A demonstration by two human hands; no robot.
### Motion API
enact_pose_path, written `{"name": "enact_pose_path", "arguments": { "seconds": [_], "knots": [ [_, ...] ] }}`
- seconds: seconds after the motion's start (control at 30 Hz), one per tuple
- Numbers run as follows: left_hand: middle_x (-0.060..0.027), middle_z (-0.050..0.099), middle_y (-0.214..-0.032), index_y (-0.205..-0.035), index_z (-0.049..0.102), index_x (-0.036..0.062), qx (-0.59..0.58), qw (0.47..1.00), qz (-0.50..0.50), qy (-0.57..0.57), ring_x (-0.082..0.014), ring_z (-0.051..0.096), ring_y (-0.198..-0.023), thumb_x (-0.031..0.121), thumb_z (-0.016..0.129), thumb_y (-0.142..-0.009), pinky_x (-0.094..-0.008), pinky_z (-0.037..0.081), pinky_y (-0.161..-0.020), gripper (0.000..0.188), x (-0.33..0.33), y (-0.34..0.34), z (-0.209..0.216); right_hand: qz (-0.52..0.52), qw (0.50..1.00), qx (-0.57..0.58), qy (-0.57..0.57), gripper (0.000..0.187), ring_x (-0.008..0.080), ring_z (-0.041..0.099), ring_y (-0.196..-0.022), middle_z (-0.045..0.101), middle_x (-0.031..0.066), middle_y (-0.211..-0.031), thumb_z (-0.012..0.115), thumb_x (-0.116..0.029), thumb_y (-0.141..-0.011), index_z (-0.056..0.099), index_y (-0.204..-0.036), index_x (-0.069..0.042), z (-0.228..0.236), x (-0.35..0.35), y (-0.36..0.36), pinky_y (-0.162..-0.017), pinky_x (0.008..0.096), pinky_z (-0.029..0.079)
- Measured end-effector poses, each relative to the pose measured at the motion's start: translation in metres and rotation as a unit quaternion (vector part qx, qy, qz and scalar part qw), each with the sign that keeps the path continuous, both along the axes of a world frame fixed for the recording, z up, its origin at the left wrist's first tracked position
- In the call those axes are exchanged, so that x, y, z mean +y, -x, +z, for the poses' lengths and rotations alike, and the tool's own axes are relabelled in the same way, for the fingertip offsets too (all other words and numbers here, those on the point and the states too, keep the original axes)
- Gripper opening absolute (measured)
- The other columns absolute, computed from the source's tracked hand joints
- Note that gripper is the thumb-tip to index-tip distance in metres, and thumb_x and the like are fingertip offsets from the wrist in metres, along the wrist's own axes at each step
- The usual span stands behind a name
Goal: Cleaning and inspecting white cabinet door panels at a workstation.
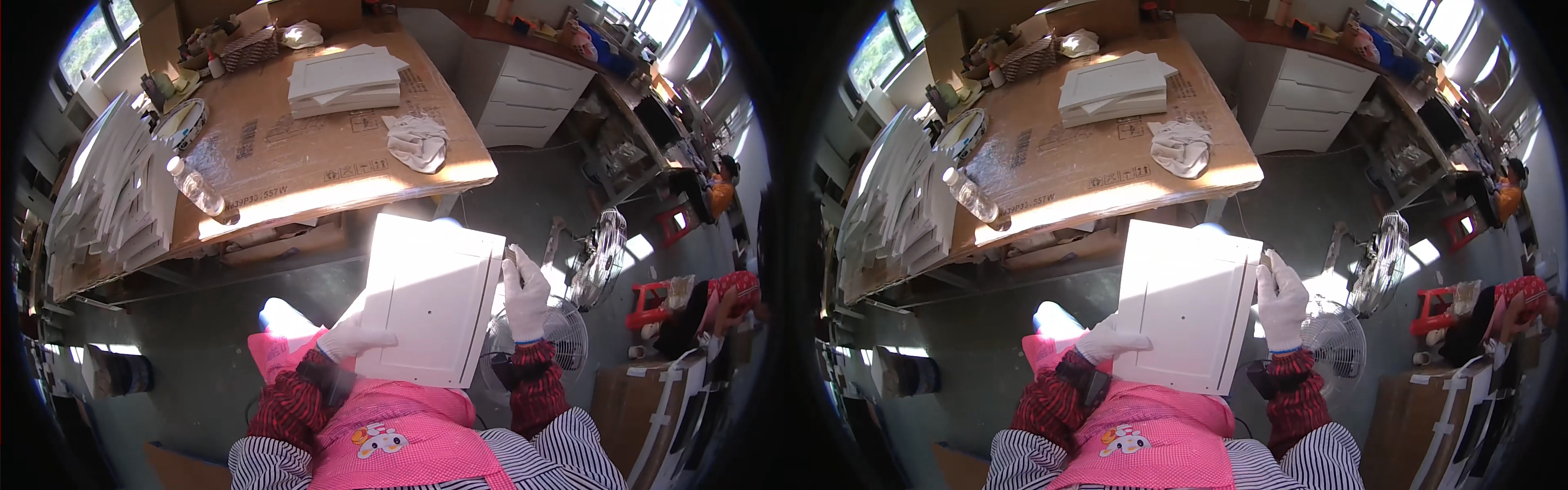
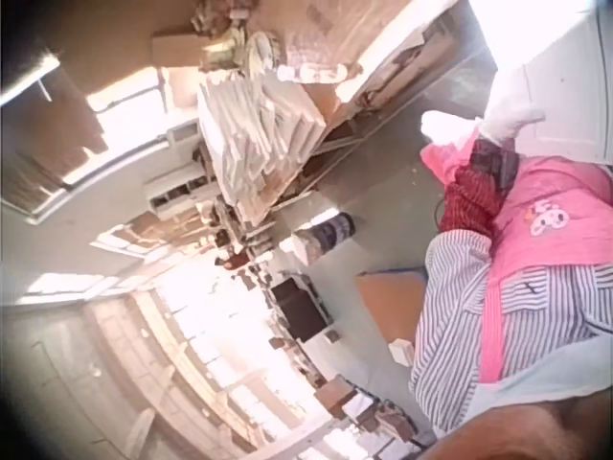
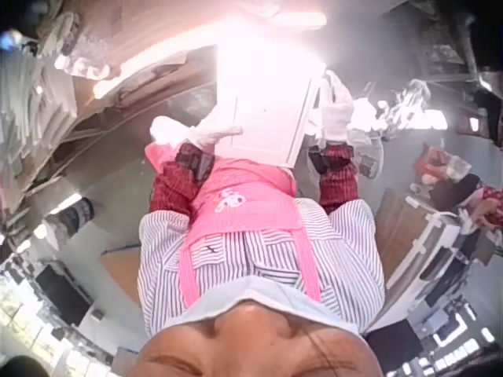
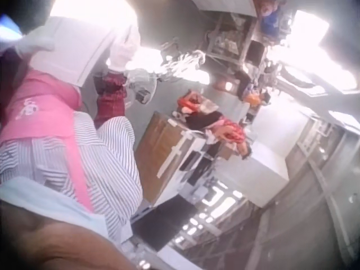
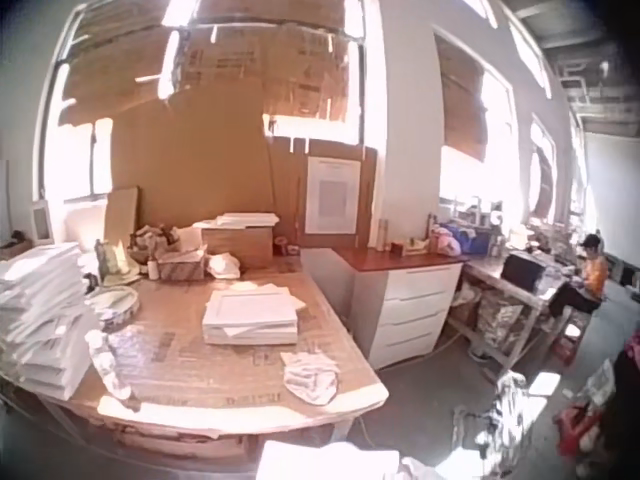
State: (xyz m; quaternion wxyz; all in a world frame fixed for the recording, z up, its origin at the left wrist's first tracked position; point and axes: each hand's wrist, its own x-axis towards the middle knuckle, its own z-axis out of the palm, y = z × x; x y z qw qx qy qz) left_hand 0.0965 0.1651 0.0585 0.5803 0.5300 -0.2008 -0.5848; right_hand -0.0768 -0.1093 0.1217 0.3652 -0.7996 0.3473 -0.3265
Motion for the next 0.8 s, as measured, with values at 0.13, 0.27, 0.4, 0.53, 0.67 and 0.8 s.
{"name": "enact_pose_path", "arguments": {
  "seconds": [0.13, 0.27, 0.4, 0.53, 0.67, 0.8],
  "knots": [
    [-0.0074, 0.072, -0.125, -0.139, 0.063, -0.0014, 0.022, 0.999, 0.023, 0.024, -0.0165, 0.068, -0.11, 0.007, 0.078, -0.088, -0.0328, 0.054, -0.097, 0.054, 0.018, -0.006, -0.008, -0.037, 0.998, 0.007, 0.059, 0.031, 0.0201, 0.071, -0.082, 0.074, 0.0123, -0.097, 0.071, -0.013, -0.099, 0.072, -0.126, 0.001, -0.011, 0.01, -0.001, -0.076, 0.033, 0.056],
    [-0.0103, 0.068, -0.133, -0.145, 0.057, -0.0029, 0.043, 0.999, -0.004, -0.026, -0.0187, 0.066, -0.117, 0.005, 0.076, -0.091, -0.0344, 0.053, -0.101, 0.058, 0.034, -0.022, -0.032, -0.019, 0.997, 0.013, 0.075, 0.029, 0.0232, 0.07, -0.079, 0.072, 0.0133, -0.091, 0.071, -0.013, -0.098, 0.073, -0.125, -0.003, -0.03, 0.015, -0.009, -0.073, 0.0345, 0.055],
    [-0.0146, 0.071, -0.13, -0.141, 0.06, -0.0065, 0.174, 0.984, 0.028, -0.028, -0.0235, 0.069, -0.114, 0.001, 0.07, -0.09, -0.037, 0.054, -0.1, 0.052, 0.025, -0.032, -0.006, 0.014, 0.996, 0.029, 0.078, 0.028, 0.0226, 0.068, -0.074, 0.069, 0.0128, -0.084, 0.071, -0.014, -0.098, 0.073, -0.123, -0.004, -0.034, 0.021, -0.026, -0.07, 0.0357, 0.054],
    [-0.0159, 0.07, -0.131, -0.141, 0.059, -0.0073, 0.204, 0.977, 0.047, -0.033, -0.025, 0.069, -0.116, 0.0, 0.066, -0.093, -0.0383, 0.053, -0.103, 0.049, 0.041, -0.036, -0.015, 0.009, 0.992, 0.121, 0.036, 0.029, 0.0222, 0.062, -0.067, 0.064, 0.0117, -0.076, 0.071, -0.018, -0.097, 0.073, -0.121, -0.002, -0.04, 0.034, -0.043, -0.066, 0.0362, 0.051],
    [-0.0154, 0.07, -0.131, -0.142, 0.059, -0.0067, 0.114, 0.988, 0.017, 0.101, -0.0248, 0.068, -0.117, 0.002, 0.067, -0.094, -0.0378, 0.053, -0.103, 0.049, 0.065, -0.044, -0.064, 0.02, 0.998, 0.062, -0.004, 0.031, 0.0194, 0.063, -0.071, 0.068, 0.0127, -0.079, 0.072, -0.018, -0.094, 0.074, -0.116, 0.004, -0.032, 0.036, -0.062, -0.069, 0.0338, 0.052],
    [-0.0127, 0.071, -0.128, -0.137, 0.063, -0.0051, 0.036, 0.99, 0.115, -0.067, -0.0237, 0.067, -0.117, 0.005, 0.071, -0.093, -0.037, 0.051, -0.104, 0.045, 0.111, -0.049, -0.06, 0.08, 0.989, 0.12, -0.032, 0.023, 0.022, 0.063, -0.063, 0.064, 0.0133, -0.069, 0.068, -0.017, -0.095, 0.065, -0.083, 0.002, -0.026, 0.05, -0.095, -0.06, 0.0398, 0.049]
  ]
}}
